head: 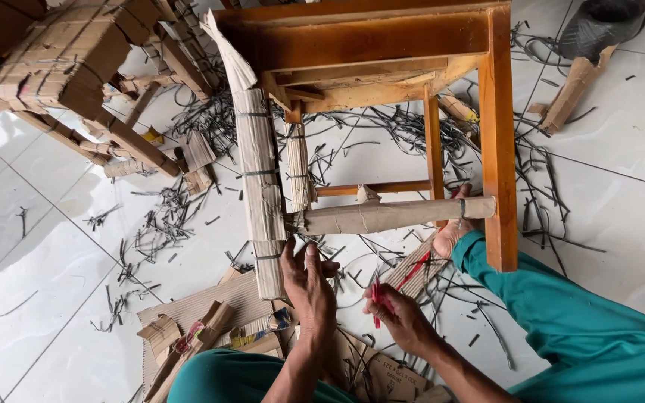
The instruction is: Wrapping wooden furniture legs with protective cardboard and securing them by threading and tying plastic strips.
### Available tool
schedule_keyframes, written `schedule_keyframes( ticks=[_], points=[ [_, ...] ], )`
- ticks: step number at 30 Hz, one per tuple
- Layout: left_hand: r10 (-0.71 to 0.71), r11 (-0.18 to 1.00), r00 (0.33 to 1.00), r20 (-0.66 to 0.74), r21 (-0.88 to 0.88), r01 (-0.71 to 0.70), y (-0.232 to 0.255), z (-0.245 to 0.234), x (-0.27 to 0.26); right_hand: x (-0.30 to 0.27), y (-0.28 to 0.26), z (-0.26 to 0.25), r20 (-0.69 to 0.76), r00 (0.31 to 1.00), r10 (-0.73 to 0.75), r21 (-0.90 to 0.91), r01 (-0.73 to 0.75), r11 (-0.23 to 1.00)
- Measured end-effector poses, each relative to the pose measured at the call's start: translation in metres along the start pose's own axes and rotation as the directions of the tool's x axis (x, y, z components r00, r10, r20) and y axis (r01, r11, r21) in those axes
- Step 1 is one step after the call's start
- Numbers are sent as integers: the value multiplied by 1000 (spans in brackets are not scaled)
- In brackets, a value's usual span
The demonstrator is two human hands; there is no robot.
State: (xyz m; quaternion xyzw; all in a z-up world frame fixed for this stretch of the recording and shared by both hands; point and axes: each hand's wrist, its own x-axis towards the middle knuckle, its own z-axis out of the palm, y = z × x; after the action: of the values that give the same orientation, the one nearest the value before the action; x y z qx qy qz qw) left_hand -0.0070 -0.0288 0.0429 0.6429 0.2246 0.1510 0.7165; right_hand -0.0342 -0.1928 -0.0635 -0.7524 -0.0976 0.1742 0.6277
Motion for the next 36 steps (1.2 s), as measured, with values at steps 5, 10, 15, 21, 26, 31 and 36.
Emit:
schedule_keyframes(
  ticks=[5, 10, 15, 21, 26, 31, 36],
  points=[
    [-80, 969, 997, -15, -238, 74, -5, -12, 8, 3, -22, -2, -64, 985, -161, -35, 159, 987],
    [-17, 998, 997, -81, -56, 13, 3, -22, 5, 31, -22, 2, -137, 923, -360, -94, 350, 932],
    [16, 998, 991, -134, 61, -8, 5, -23, 3, 56, -51, 13, -111, 863, -494, -250, 457, 854],
    [114, 992, 989, -97, 69, -107, -12, -25, 10, 76, -45, 30, -72, 939, -338, -110, 329, 938],
    [127, 991, 990, -59, 53, -124, -13, -25, 11, 86, -50, 35, -57, 965, -256, -67, 252, 965],
    [164, 983, 985, -55, 87, -159, -15, -27, 8, 82, -41, 35, -12, 956, -294, -68, 293, 954],
    [348, 922, 937, -38, 196, -334, -8, -29, -1, 74, -8, 49, -55, 981, -186, 68, 189, 980]
  ],
)
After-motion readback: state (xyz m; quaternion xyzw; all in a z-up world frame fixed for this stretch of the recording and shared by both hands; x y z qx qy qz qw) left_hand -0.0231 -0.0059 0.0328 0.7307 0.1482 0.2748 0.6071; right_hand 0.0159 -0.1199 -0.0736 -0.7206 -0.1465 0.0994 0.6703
